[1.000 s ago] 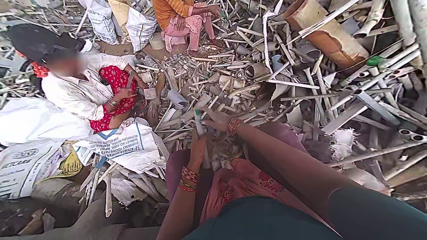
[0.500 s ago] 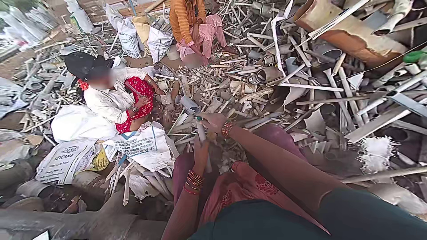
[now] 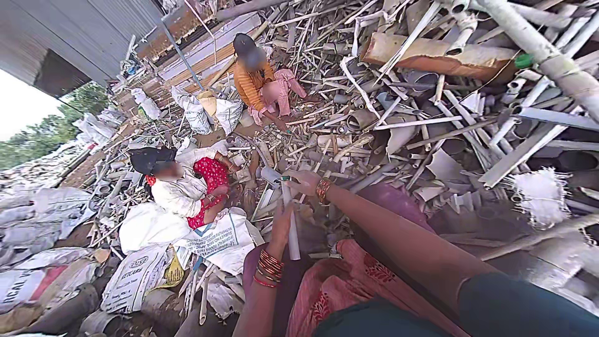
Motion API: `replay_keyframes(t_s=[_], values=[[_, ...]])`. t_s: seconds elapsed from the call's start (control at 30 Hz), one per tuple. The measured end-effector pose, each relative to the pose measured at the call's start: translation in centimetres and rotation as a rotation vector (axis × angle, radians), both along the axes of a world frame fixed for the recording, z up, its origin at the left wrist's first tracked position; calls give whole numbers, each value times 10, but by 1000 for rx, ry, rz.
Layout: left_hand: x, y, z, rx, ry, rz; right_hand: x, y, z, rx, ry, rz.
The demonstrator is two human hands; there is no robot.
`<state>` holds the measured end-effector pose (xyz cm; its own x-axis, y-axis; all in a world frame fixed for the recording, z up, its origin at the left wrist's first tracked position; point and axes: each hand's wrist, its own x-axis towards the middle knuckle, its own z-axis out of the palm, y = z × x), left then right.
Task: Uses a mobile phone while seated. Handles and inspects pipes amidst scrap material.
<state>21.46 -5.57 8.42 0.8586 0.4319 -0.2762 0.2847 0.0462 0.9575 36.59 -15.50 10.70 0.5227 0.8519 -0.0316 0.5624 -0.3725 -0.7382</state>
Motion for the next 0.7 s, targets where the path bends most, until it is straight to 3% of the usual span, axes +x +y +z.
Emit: replay_keyframes(t_s=[0.17,0.33,0.7], values=[[14,-3,24,-12,9,-2,1,-13,1,208,109,-69],[5,-8,32,1,-13,22,-7,-13,3,280,78,15],[-11,13,16,25,-80,41,-18,14,0,161,22,13]])
